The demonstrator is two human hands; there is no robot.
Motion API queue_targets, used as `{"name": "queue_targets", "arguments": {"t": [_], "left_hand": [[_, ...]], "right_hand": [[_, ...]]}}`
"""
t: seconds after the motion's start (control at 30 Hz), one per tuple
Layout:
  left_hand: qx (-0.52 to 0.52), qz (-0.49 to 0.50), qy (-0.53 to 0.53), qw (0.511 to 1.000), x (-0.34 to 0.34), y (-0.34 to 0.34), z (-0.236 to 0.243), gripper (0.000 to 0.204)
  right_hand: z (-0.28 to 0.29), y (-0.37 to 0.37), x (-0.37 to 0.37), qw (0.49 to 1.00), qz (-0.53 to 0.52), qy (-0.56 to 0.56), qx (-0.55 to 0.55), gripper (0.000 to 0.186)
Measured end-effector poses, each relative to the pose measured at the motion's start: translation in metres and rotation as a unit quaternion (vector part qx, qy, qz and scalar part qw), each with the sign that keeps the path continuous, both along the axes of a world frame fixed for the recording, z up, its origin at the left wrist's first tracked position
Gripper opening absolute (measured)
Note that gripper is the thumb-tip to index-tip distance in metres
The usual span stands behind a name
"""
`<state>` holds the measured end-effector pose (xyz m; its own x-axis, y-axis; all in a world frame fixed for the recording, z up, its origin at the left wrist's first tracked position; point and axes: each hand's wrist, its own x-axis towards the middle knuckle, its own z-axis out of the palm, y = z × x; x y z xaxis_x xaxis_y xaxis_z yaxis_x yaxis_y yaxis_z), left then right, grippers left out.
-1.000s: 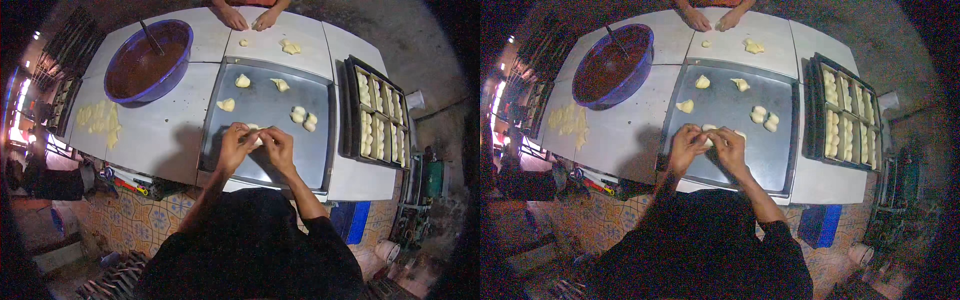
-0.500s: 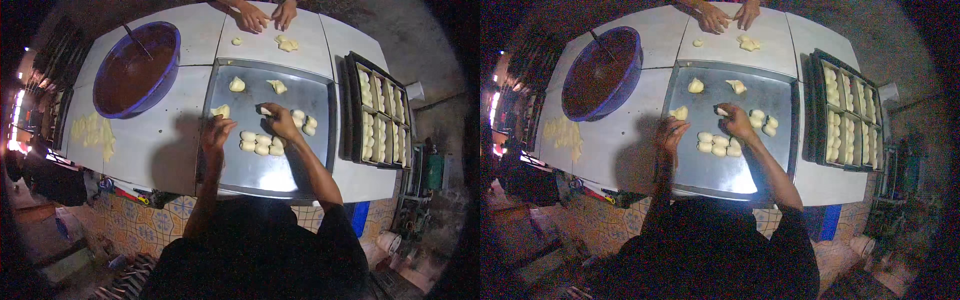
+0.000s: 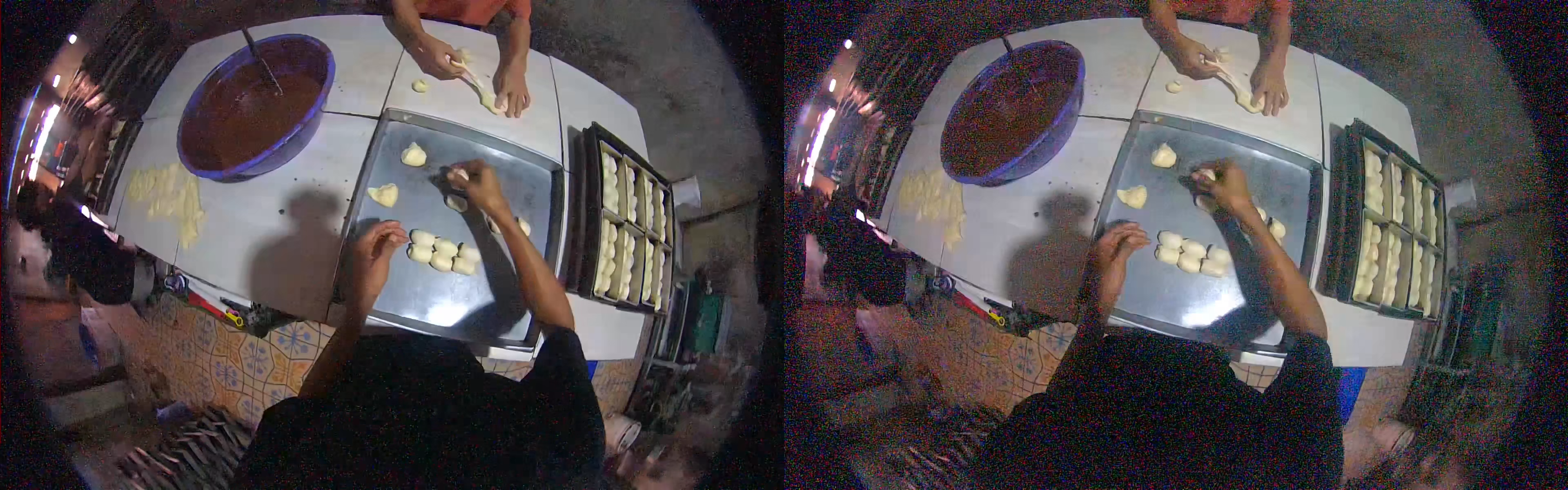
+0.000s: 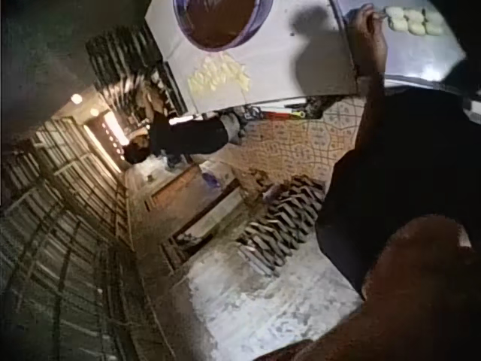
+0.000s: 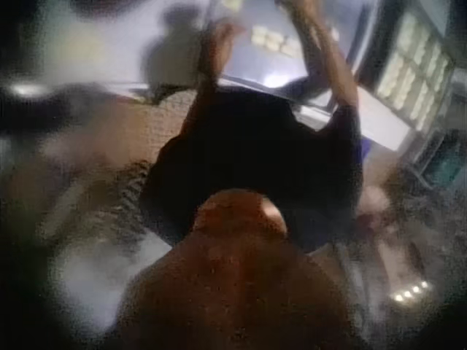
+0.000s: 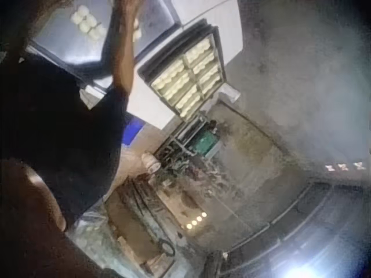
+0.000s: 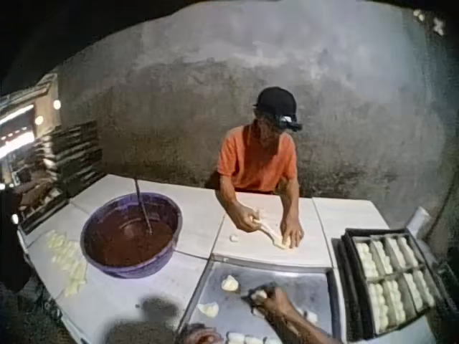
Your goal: The person prepares filled bread dough by taking dough pieces, coating them with chocolate filling from a bowl, wrapping and shaping the dough by hand, and placing the shaped dough rolls onto a metal baking tray.
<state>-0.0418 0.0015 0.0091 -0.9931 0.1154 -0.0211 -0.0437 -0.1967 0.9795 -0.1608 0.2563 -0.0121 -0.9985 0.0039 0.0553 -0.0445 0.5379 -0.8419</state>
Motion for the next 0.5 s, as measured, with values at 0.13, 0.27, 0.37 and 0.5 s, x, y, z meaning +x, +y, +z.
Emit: {"name": "queue_targets", "arguments": {"t": [0.13,0.27,0.37,0.5], "left_hand": [[-0.086,0.028,0.051,0.995,0.013,0.008,0.033,0.039],[-0.164,0.143,0.216,0.952,0.014,0.019,0.041,0.032],[-0.03,0.15,0.054,0.987,0.026,0.02,0.046,0.017],[-0.113,0.109,0.043,0.987,0.026,0.008,0.047,0.015]], "right_hand": [[0.061,-0.075,0.082,0.956,0.075,-0.003,-0.284,0.03],[0.087,-0.122,0.125,0.962,-0.028,0.092,-0.255,0.022],[0.078,-0.126,0.133,0.966,-0.038,0.112,-0.232,0.015],[0.08,-0.116,0.122,0.966,0.033,0.148,-0.209,0.03]]}}
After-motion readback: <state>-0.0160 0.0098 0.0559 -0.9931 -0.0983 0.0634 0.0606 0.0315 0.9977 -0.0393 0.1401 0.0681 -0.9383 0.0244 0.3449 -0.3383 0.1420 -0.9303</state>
